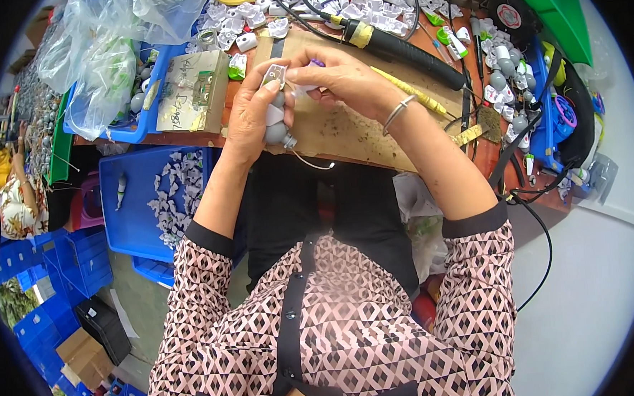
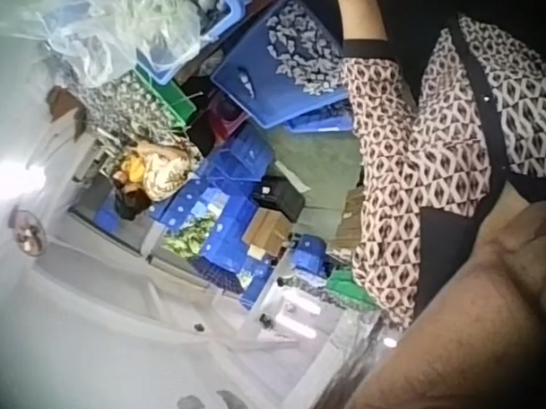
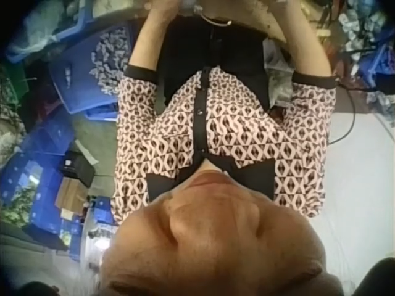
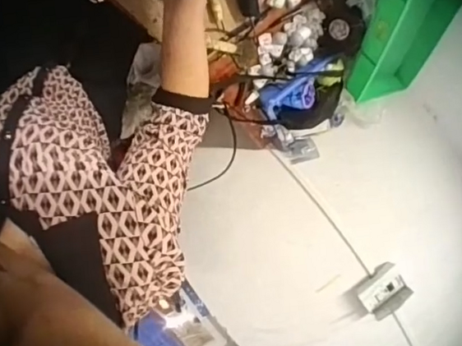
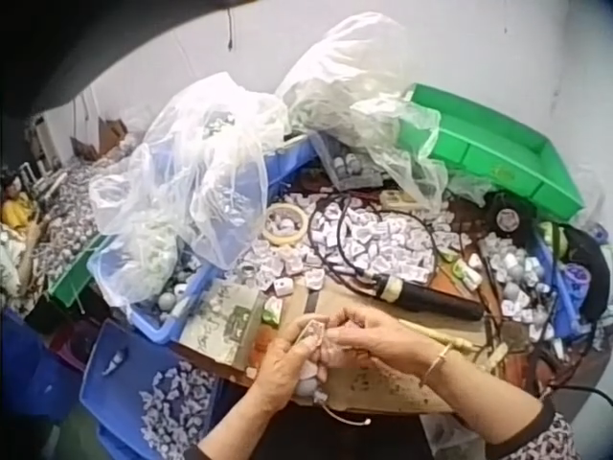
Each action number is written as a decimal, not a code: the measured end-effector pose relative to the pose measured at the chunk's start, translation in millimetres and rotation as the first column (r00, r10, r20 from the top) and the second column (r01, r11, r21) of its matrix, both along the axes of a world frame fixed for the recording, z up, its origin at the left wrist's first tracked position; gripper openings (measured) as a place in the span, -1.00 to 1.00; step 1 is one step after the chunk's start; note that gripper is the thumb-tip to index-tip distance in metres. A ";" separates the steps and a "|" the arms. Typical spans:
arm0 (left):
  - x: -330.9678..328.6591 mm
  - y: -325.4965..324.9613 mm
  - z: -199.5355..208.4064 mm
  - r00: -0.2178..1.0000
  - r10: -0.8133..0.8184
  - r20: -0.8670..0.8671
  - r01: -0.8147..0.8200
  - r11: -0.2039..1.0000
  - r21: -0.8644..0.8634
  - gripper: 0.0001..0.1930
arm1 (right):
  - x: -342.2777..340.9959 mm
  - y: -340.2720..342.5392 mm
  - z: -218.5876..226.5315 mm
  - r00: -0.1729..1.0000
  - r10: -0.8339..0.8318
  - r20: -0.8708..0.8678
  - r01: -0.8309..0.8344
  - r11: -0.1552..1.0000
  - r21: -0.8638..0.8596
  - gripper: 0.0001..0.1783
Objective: Assembling the internal and external components of a handheld electronic toy, including wiring and fastening screws with an electric screwdriver.
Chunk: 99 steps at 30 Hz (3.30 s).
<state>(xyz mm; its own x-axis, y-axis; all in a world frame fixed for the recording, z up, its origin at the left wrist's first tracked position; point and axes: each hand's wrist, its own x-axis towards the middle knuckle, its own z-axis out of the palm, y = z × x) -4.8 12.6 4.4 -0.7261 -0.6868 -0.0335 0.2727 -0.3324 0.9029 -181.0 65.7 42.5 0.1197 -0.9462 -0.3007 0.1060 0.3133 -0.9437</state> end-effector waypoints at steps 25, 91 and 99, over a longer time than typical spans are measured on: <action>-5.8 3.5 -7.7 0.987 0.033 0.160 -0.001 0.981 -0.193 -0.81 | -1.4 -22.5 22.3 0.697 -0.089 -0.711 -0.239 0.906 -0.348 -0.76; 0.3 -3.5 -8.5 0.989 -0.136 -0.053 0.139 0.988 0.062 -0.56 | 15.9 -98.0 45.1 0.572 -0.516 -0.638 -0.140 0.705 -0.695 -0.79; -3.9 -4.0 -11.1 0.980 -0.175 -0.091 0.182 0.980 0.074 -0.54 | -88.4 -100.5 15.3 -0.187 -0.212 -0.959 -0.511 0.855 -0.089 -0.63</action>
<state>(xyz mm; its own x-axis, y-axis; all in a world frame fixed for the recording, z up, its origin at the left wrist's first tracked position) -8.7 8.6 -6.6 -0.8395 -0.5431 -0.0175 0.2760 -0.4539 0.8473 -269.4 -34.8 57.8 0.2084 -0.9768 0.0502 -0.9718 -0.2010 0.1236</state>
